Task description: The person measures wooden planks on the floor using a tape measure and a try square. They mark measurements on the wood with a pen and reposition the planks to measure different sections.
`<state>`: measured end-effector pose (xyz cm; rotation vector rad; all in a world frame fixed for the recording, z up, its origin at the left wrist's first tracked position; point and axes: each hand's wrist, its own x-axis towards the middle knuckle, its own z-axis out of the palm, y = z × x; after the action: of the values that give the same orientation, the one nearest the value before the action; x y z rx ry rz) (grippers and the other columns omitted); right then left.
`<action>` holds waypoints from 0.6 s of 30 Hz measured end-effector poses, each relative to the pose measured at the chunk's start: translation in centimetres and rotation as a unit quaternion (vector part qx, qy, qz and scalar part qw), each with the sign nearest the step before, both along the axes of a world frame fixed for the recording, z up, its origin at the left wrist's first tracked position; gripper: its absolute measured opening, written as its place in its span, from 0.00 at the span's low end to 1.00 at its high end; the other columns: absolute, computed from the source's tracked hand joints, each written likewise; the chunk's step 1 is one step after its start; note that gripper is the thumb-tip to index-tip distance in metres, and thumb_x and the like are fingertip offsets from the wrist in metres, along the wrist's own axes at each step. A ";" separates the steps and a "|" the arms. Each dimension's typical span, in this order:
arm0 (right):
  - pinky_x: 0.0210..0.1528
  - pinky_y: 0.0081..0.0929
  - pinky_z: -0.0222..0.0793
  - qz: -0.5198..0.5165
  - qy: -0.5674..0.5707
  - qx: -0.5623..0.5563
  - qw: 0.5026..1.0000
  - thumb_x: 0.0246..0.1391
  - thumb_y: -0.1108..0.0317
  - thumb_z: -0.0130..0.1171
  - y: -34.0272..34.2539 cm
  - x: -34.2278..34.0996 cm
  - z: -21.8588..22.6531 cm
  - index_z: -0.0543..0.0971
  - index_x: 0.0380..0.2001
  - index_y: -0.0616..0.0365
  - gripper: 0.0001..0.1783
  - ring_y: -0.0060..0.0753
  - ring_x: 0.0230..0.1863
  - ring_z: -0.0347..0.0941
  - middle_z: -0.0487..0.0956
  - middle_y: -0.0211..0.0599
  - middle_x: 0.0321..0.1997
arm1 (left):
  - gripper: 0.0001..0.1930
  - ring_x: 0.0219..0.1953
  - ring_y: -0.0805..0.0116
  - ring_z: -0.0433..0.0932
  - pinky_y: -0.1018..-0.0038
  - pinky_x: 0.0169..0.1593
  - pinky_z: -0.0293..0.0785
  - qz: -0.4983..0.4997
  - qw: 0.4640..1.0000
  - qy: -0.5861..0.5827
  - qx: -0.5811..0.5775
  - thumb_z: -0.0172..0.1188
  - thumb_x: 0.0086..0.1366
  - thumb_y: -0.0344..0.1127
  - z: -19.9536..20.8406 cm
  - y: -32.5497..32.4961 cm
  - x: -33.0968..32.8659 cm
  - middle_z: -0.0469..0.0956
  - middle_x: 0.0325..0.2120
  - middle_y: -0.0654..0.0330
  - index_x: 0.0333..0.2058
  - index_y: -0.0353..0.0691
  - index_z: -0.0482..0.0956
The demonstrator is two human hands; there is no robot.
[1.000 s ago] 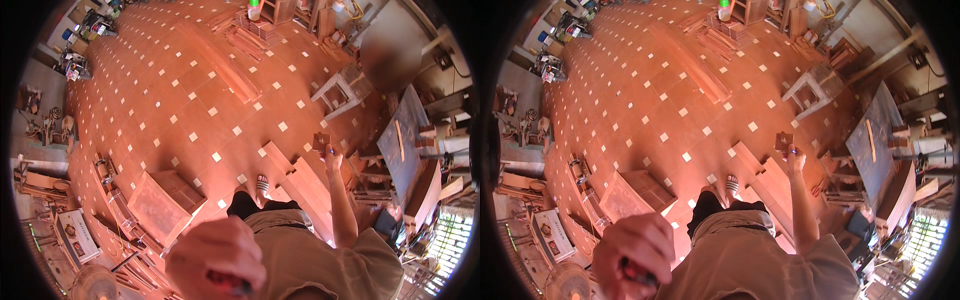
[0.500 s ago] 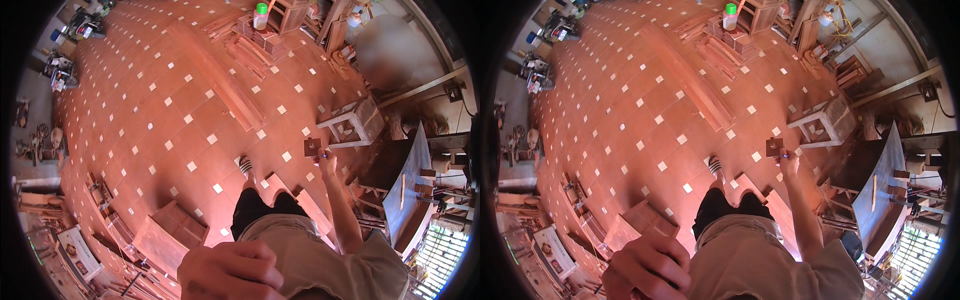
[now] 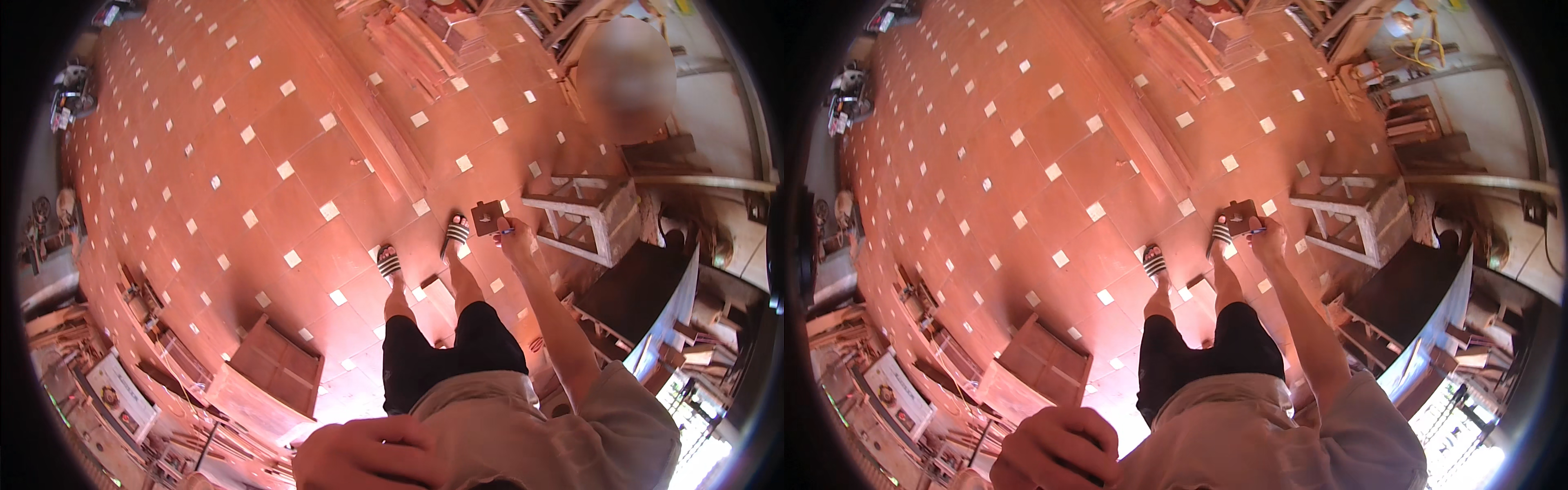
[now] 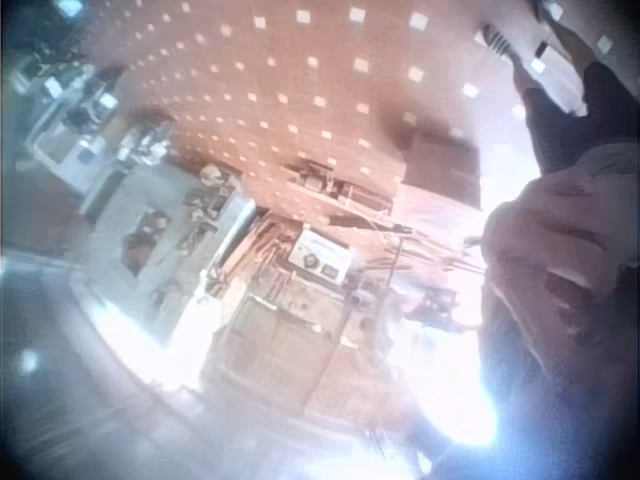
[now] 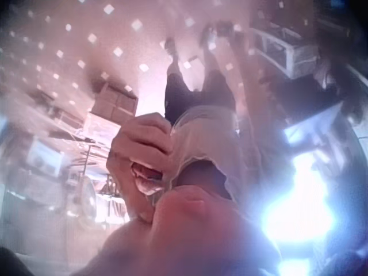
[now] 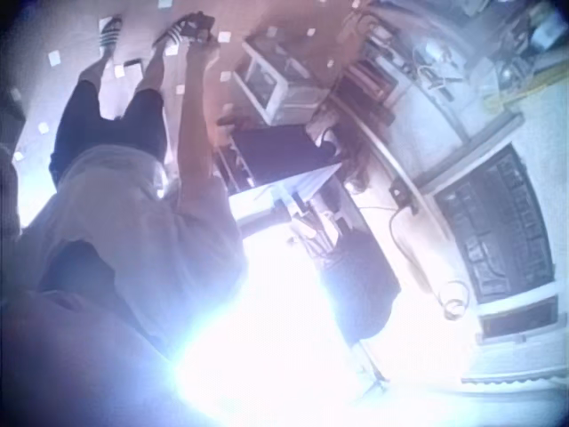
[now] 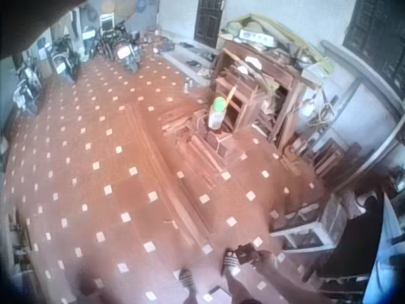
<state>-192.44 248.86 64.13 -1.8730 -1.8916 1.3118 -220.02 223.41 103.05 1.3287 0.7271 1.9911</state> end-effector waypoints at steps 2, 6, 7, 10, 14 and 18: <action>0.26 0.26 0.80 0.036 -0.013 -0.001 0.999 0.69 0.55 0.64 2.9 -0.2 -5.8 0.85 0.42 0.68 0.21 0.26 0.26 0.84 0.85 0.37 0.27 | 0.07 0.29 0.62 0.77 0.65 0.31 0.70 0.057 0.989 -0.041 -0.127 0.68 0.64 0.45 -2.7 2.3 -0.4 0.81 0.31 0.60 0.40 0.69 0.88; 0.32 0.39 0.79 0.137 -0.048 0.060 0.988 0.66 0.55 0.64 9.8 -2.7 -19.8 0.86 0.41 0.62 0.19 0.44 0.30 0.85 0.86 0.47 0.30 | 0.07 0.26 0.62 0.75 0.66 0.30 0.70 0.192 0.912 -0.154 -0.328 0.64 0.66 0.39 -10.3 7.6 1.4 0.81 0.29 0.57 0.31 0.44 0.82; 0.36 0.46 0.80 0.160 -0.066 0.092 0.981 0.65 0.54 0.63 11.5 -2.8 -22.8 0.86 0.41 0.60 0.18 0.54 0.33 0.86 0.87 0.53 0.32 | 0.12 0.25 0.62 0.74 0.66 0.28 0.69 0.236 0.872 -0.192 -0.384 0.63 0.66 0.38 -13.4 8.7 2.1 0.81 0.27 0.57 0.26 0.36 0.79; 0.41 0.54 0.79 0.256 -0.120 0.151 0.947 0.65 0.55 0.62 15.2 -5.5 -28.7 0.86 0.40 0.58 0.16 0.65 0.38 0.83 0.85 0.58 0.34 | 0.14 0.22 0.62 0.73 0.67 0.27 0.67 0.202 0.843 -0.233 -0.440 0.63 0.63 0.35 -22.7 9.6 1.7 0.80 0.25 0.56 0.21 0.35 0.75; 0.44 0.57 0.78 0.294 -0.169 0.147 0.929 0.65 0.54 0.62 21.4 -7.0 -41.3 0.84 0.40 0.58 0.16 0.67 0.41 0.83 0.85 0.59 0.35 | 0.02 0.22 0.64 0.72 0.70 0.27 0.66 0.157 0.930 -0.198 -0.266 0.70 0.54 0.28 -39.9 10.2 2.1 0.78 0.20 0.59 0.26 0.41 0.85; 0.44 0.57 0.78 0.246 -0.187 0.204 0.929 0.67 0.52 0.60 25.6 -7.5 -52.1 0.84 0.43 0.57 0.18 0.67 0.43 0.83 0.85 0.58 0.36 | 0.09 0.22 0.63 0.77 0.67 0.26 0.72 -0.034 0.972 -0.057 -0.224 0.72 0.53 0.34 -57.5 10.5 -3.5 0.81 0.21 0.57 0.27 0.37 0.82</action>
<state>-199.97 274.47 12.05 -1.5654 -2.7030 0.5832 -223.53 233.91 45.58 0.9506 0.9905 1.6994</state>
